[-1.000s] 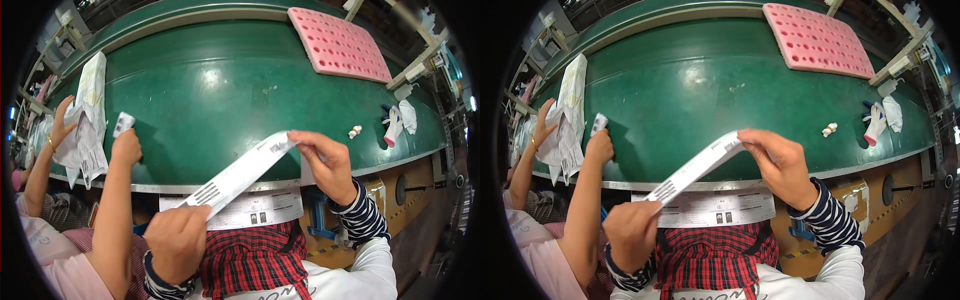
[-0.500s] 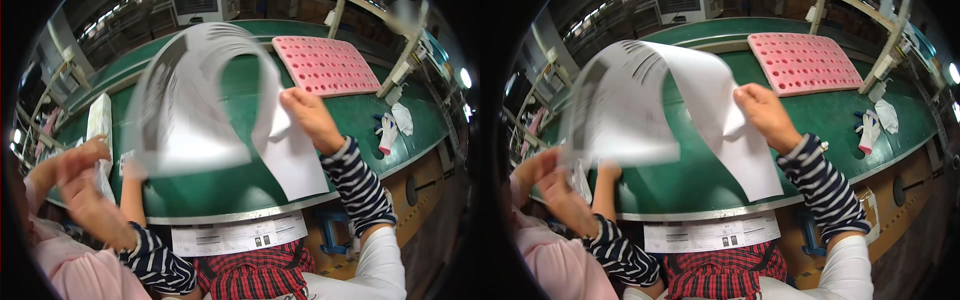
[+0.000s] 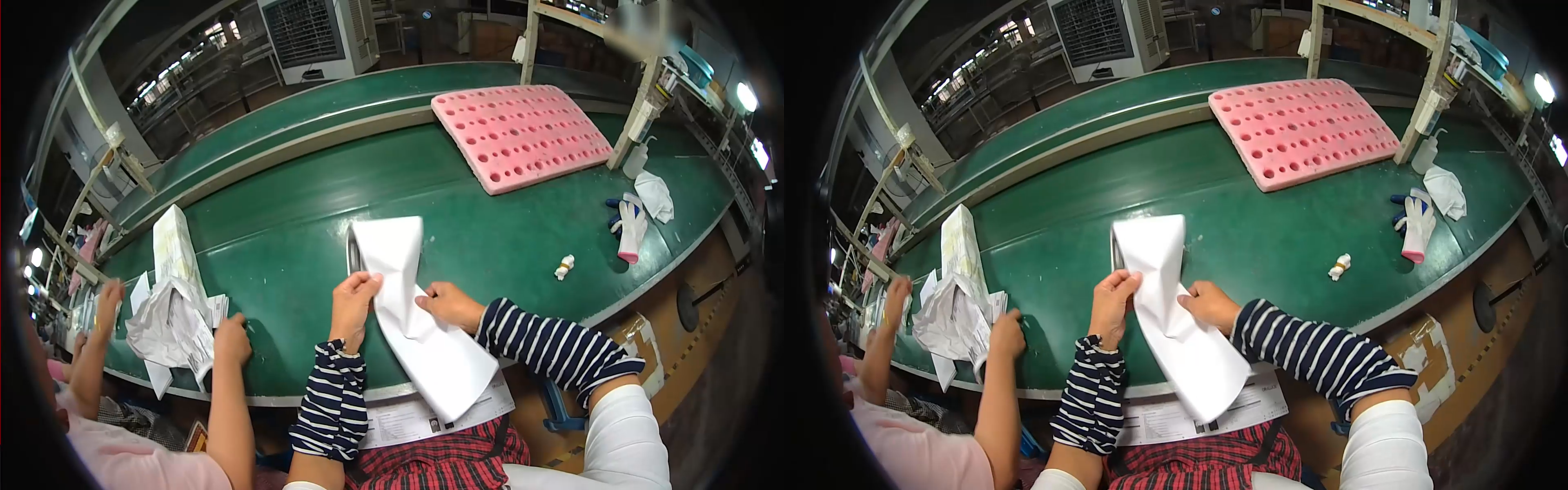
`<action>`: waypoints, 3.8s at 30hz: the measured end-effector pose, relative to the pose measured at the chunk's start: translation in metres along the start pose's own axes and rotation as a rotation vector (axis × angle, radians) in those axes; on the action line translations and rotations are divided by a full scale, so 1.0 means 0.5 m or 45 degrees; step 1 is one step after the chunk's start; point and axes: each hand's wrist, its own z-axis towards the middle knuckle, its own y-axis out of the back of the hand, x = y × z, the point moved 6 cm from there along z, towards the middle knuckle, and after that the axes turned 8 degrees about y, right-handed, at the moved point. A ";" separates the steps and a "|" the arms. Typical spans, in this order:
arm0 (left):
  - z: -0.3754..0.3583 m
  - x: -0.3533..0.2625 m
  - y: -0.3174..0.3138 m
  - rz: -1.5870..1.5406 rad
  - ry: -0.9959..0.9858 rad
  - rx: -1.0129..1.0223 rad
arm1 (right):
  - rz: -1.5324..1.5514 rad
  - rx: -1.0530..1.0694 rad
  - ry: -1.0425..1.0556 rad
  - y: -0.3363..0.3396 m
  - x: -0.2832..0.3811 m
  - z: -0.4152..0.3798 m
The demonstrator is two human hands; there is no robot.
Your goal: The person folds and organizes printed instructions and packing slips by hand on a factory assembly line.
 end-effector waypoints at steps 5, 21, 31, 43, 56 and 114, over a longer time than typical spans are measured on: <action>0.077 0.039 0.085 -0.515 -0.157 -0.176 | 0.308 0.142 0.026 -0.010 -0.004 -0.012; 0.244 -0.057 0.195 -0.422 -0.030 0.072 | -1.582 0.304 1.281 -0.094 0.093 -0.075; 0.296 -0.076 0.254 -0.194 -0.113 -0.166 | -1.229 1.284 1.392 -0.109 0.037 -0.133; 0.282 -0.075 0.249 -0.079 -0.287 -0.232 | -0.550 0.554 1.105 -0.146 0.055 -0.086; 0.305 -0.032 0.272 0.433 -0.536 -0.473 | -0.855 -0.403 0.532 -0.113 0.147 0.252; 0.162 -0.017 0.121 1.980 -0.849 -0.198 | -1.615 0.233 1.185 -0.188 0.102 0.125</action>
